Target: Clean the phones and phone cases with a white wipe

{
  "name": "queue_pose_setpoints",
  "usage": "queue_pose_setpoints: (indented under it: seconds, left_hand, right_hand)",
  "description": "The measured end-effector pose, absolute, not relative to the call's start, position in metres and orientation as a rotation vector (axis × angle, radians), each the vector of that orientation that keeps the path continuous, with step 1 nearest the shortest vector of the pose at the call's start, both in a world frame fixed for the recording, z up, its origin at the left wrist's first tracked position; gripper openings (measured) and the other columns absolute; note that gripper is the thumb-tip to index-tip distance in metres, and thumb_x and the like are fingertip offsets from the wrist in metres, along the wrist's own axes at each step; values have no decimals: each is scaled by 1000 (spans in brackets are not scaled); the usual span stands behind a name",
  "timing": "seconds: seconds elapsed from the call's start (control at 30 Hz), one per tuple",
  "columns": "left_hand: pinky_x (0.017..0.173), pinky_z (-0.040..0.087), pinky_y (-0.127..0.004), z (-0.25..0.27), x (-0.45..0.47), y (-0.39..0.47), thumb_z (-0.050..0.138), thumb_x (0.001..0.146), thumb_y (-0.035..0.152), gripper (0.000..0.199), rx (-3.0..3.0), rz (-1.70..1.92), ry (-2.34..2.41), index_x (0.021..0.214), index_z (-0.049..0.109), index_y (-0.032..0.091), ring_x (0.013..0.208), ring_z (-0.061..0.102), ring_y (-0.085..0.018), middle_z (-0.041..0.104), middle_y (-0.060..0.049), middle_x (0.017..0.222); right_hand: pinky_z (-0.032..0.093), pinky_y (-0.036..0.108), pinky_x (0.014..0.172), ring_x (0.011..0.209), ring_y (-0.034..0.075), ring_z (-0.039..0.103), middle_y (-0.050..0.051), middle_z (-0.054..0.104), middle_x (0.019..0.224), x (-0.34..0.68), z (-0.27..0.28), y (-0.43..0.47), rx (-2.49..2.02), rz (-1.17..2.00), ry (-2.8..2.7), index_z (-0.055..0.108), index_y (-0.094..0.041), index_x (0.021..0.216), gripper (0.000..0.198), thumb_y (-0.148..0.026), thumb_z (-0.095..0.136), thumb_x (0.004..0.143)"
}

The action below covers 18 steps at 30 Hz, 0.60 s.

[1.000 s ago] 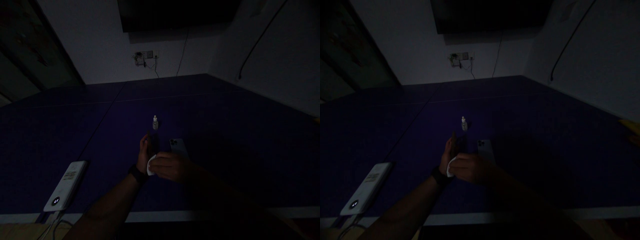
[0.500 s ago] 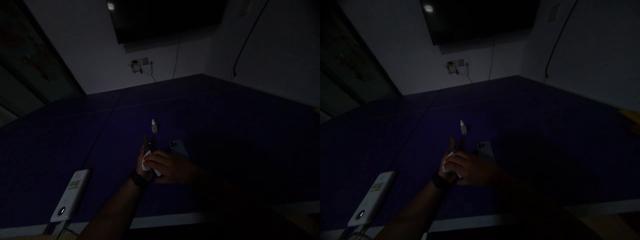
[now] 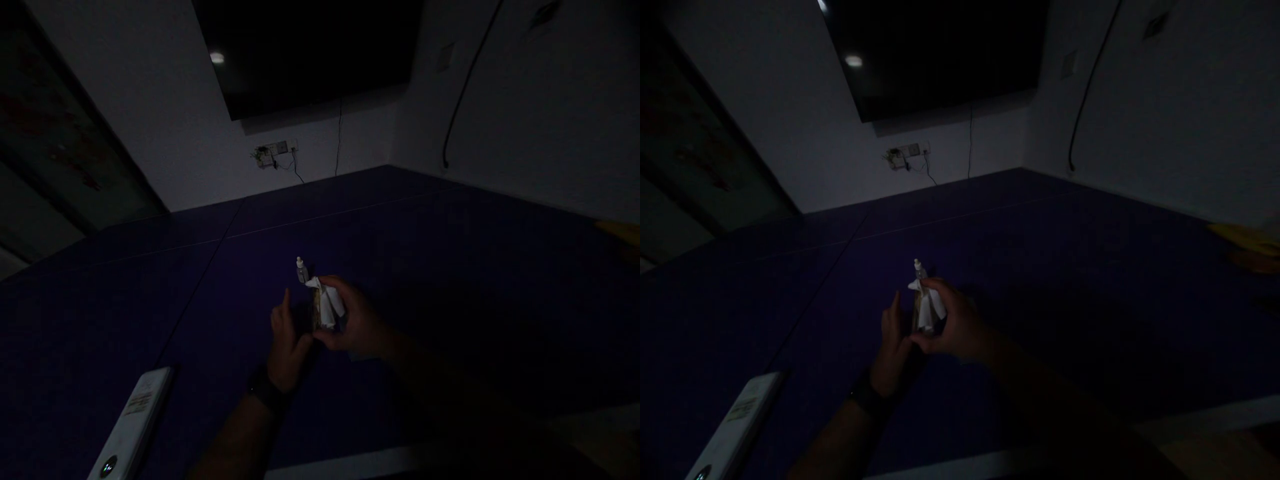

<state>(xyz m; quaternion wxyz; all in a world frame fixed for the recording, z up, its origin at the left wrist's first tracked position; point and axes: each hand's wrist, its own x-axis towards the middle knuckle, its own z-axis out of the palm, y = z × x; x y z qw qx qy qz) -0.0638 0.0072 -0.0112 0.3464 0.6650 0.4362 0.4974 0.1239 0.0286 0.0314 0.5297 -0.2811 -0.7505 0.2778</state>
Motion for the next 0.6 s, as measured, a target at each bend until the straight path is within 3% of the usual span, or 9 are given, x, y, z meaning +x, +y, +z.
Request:
queue_pose_setpoints:
  seconds: [0.07,0.1,0.2,0.27,0.4,0.6]
  left_hand:
    - [116,19,-65,-13,-73,11,55,61,94,131,2031,1293,1094,161,12,21,141,30,-44,34,-21,154]
    - [116,19,-65,-13,-76,13,57,59,93,133,2112,1274,1064,161,9,22,143,28,-45,31,-21,156]
    - [114,28,-61,-18,-79,18,64,71,82,118,2150,1232,975,160,14,23,142,34,-43,35,-20,156]
    - [111,35,-57,-22,-76,18,65,76,76,106,2122,1219,939,157,26,21,136,44,-40,43,-20,150]
    - [109,39,-55,-30,-72,17,64,75,79,99,2101,1240,910,148,39,17,130,50,-39,51,-20,142]
    - [106,42,-52,-26,-67,17,64,76,77,93,2044,1267,907,144,43,17,124,55,-37,57,-18,135]
  right_hand:
    - [54,39,93,110,26,64,11,62,126,121,27,25,-689,913,-1695,47,-24,138,80,-34,85,68]
    - [54,37,91,108,25,64,10,63,124,118,24,22,-674,1024,-1660,47,-24,138,80,-34,84,68]
    - [55,33,84,101,22,66,7,66,116,112,20,19,-632,1232,-1619,47,-23,139,79,-35,84,70]
    - [55,30,77,92,19,67,4,68,108,111,20,20,-647,1270,-1608,52,-23,136,67,-37,79,77]
    - [54,29,77,88,17,67,3,70,100,116,30,32,-734,1078,-1619,67,-22,112,24,-36,64,92]
    - [53,34,86,94,17,66,5,72,98,120,47,42,-522,501,-1897,70,-21,103,14,-22,56,100]
